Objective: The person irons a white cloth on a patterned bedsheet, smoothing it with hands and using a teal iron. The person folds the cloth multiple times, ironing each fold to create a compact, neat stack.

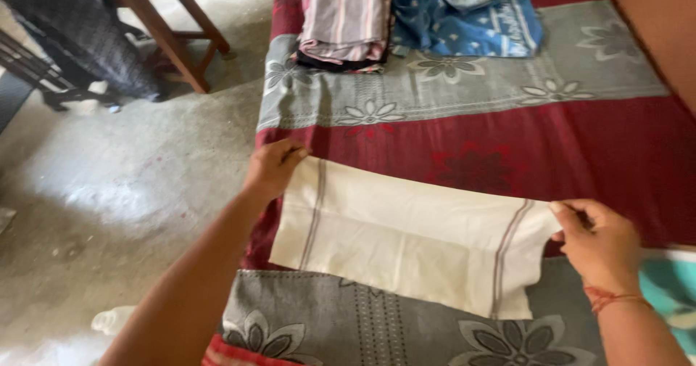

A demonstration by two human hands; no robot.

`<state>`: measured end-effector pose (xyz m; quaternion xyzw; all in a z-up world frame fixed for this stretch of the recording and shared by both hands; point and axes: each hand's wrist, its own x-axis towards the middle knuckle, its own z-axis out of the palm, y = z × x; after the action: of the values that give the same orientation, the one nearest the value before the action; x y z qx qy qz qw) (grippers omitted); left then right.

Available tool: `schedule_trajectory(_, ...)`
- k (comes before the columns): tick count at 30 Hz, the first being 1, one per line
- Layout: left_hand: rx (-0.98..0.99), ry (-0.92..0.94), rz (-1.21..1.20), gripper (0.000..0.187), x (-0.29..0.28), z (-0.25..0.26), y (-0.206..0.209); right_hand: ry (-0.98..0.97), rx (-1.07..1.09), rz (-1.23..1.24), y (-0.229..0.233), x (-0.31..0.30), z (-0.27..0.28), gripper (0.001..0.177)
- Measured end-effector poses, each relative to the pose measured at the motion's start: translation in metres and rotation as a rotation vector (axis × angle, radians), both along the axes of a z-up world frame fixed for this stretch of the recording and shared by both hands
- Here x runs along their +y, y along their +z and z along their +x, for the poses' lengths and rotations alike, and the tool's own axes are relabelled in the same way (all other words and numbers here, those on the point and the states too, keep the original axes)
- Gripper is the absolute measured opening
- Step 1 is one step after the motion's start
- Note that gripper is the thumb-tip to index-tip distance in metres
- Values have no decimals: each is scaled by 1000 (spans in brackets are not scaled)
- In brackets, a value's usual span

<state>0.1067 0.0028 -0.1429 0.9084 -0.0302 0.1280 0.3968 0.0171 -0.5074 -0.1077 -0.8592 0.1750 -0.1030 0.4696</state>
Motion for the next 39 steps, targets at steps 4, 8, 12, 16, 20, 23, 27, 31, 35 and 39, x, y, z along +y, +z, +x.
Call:
schedule_trajectory(4,-19,56,-1,24,-5,19,-23,32,-33,37,-29,-3,31,20)
schedule_trajectory(8,-139,78,-14,24,-12,37,-36,-20,-1,253,-47,-4,67,18)
schedule_trajectory(12,-14,166,14,21,-19,45,-48,-7,-18,356,-67,-4,83,21)
schedule_trajectory(16,-47,185,-3,31,-18,50,-67,109,-98,186,-62,16,65,45)
schedule_trajectory(20,49,188,24,58,-13,40,-83,245,-53,-478,-41,41,27,53)
schedule_trajectory(23,124,161,81,75,-9,14,-79,491,-206,-813,-40,45,-10,59)
schedule_trajectory(27,205,127,191,91,-2,-31,-62,781,-197,-943,-60,45,-41,73)
schedule_trajectory(31,374,150,299,102,-1,-68,-55,811,-156,-929,-76,36,-56,75)
schedule_trajectory(35,378,81,370,105,1,-87,-51,804,-157,-948,-81,31,-57,82)
schedule_trajectory(39,571,156,141,90,2,-95,-36,699,-219,-891,-83,21,-65,87)
